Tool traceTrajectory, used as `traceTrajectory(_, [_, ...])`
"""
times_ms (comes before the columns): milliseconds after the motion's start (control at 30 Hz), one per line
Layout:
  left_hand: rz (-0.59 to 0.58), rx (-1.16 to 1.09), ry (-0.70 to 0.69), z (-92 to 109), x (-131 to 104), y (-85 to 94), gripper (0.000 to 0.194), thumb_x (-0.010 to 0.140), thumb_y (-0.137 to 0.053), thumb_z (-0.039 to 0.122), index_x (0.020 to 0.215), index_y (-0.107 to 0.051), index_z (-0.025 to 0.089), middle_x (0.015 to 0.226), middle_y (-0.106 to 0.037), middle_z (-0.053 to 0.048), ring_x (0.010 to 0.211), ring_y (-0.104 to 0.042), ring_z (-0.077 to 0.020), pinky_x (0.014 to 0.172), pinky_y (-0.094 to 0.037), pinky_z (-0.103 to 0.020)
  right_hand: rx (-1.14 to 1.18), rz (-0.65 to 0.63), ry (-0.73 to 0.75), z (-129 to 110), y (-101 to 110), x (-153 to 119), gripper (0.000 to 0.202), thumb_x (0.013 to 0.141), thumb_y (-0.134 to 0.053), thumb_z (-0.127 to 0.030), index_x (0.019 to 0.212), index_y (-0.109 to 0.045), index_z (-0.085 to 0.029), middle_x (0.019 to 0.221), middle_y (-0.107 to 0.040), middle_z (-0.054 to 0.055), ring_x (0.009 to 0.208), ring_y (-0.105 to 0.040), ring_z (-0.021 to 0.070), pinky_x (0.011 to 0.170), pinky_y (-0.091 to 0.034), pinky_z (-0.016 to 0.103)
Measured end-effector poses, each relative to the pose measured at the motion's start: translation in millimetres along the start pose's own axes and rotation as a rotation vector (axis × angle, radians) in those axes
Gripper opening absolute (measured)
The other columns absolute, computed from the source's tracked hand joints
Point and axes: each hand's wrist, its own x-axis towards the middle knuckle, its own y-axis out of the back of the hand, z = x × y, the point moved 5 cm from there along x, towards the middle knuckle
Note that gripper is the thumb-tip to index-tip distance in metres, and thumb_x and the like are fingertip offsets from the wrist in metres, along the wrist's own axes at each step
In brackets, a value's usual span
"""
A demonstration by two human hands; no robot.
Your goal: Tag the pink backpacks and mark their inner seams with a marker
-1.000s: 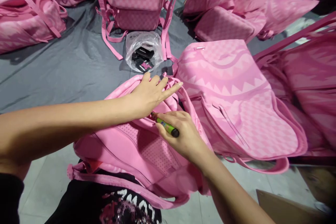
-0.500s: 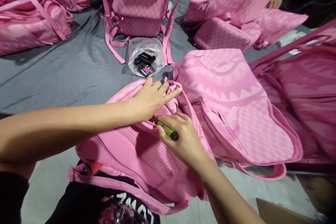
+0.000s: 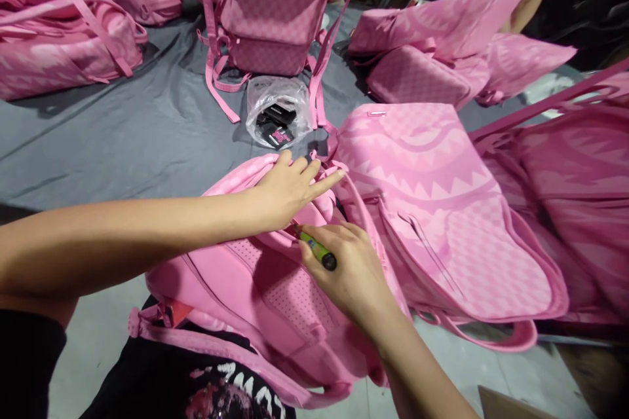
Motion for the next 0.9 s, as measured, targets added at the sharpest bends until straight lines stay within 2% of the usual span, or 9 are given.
traceTrajectory(67, [-0.006,-0.003,0.001,0.9,0.3,0.8,0.096,0.081,-0.065,0.035,0.155,-0.007,0.018,0.15,-0.036,-0.019,0.123,-0.045,-0.0345,0.101,-0.032,-0.048,-0.029,0.022,-0.008,-1.0,0.3,-0.3,0.017,0.085,-0.059,-0.023,0.093,-0.072,-0.017,0.086,-0.075,0.007,0.079,-0.067,0.0244,0.086,-0.045,0.044])
traceTrajectory(200, [-0.07,-0.028,-0.012,-3.8,-0.4,5.7,0.089,0.085,-0.061,0.034,0.155,-0.008,0.021,0.154,-0.031,-0.018,0.125,-0.045,-0.0334,0.102,-0.032,-0.047,0.07,0.043,0.012,-1.5,0.1,-2.9,0.017,0.085,-0.06,-0.021,0.096,-0.072,-0.018,0.084,-0.075,0.005,0.077,-0.067,0.0214,0.083,-0.047,0.04])
traceTrajectory(300, [-0.127,-0.076,0.02,-22.2,-8.3,12.7,0.102,0.079,-0.068,0.037,0.155,-0.002,0.023,0.157,-0.024,-0.018,0.134,-0.036,-0.0357,0.105,-0.032,-0.048,0.073,0.089,-0.018,4.3,1.4,-8.4,0.017,0.084,-0.06,-0.02,0.097,-0.072,-0.018,0.084,-0.075,0.005,0.077,-0.068,0.0218,0.084,-0.047,0.041])
traceTrajectory(367, [-0.218,-0.149,0.118,-40.4,-18.7,13.4,0.113,0.073,-0.073,0.043,0.154,0.003,0.025,0.159,-0.017,-0.018,0.137,-0.033,-0.0387,0.103,-0.035,-0.049,0.114,0.132,-0.008,5.7,0.9,-11.5,0.018,0.085,-0.06,-0.021,0.099,-0.072,-0.018,0.088,-0.076,0.005,0.08,-0.068,0.0229,0.084,-0.046,0.042])
traceTrajectory(433, [-0.294,-0.239,0.205,-54.2,-30.0,12.2,0.116,0.073,-0.073,0.047,0.154,0.009,0.027,0.16,-0.013,-0.018,0.135,-0.036,-0.0391,0.099,-0.041,-0.046,0.22,0.171,0.01,3.5,-2.8,-12.3,0.02,0.086,-0.06,-0.023,0.102,-0.072,-0.018,0.093,-0.076,0.006,0.085,-0.068,0.0227,0.084,-0.046,0.041])
traceTrajectory(500, [-0.31,-0.292,0.235,-59.9,-37.3,11.6,0.119,0.073,-0.073,0.047,0.152,0.014,0.03,0.161,-0.01,-0.018,0.133,-0.041,-0.0379,0.096,-0.044,-0.042,0.362,0.217,0.013,-1.2,-9.5,-10.6,0.023,0.087,-0.06,-0.023,0.107,-0.071,-0.02,0.1,-0.076,0.005,0.091,-0.068,0.0216,0.086,-0.047,0.04])
traceTrajectory(700, [-0.345,-0.203,0.232,-49.8,-34.0,14.3,0.134,0.064,-0.08,0.049,0.151,0.019,0.027,0.16,0.003,-0.024,0.128,-0.045,-0.0424,0.092,-0.049,-0.045,0.634,0.394,-0.042,-13.8,-29.2,-5.6,0.024,0.086,-0.062,-0.023,0.109,-0.071,-0.022,0.106,-0.075,0.005,0.097,-0.067,0.0206,0.089,-0.046,0.038])
traceTrajectory(800, [-0.398,-0.092,0.25,-42.2,-26.7,18.0,0.127,0.069,-0.078,0.041,0.153,0.016,0.025,0.159,0.0,-0.027,0.124,-0.048,-0.0426,0.088,-0.051,-0.045,0.681,0.416,-0.051,-13.8,-33.7,-5.5,0.023,0.086,-0.062,-0.022,0.108,-0.071,-0.022,0.105,-0.075,0.004,0.095,-0.068,0.0203,0.089,-0.045,0.038])
traceTrajectory(900, [-0.456,-0.025,0.259,-39.5,-21.3,18.5,0.119,0.072,-0.075,0.027,0.154,0.011,0.022,0.156,-0.01,-0.028,0.123,-0.049,-0.0406,0.087,-0.051,-0.042,0.697,0.431,-0.058,-10.7,-35.0,-6.2,0.024,0.086,-0.062,-0.022,0.108,-0.071,-0.021,0.102,-0.075,0.004,0.093,-0.068,0.02,0.087,-0.046,0.037])
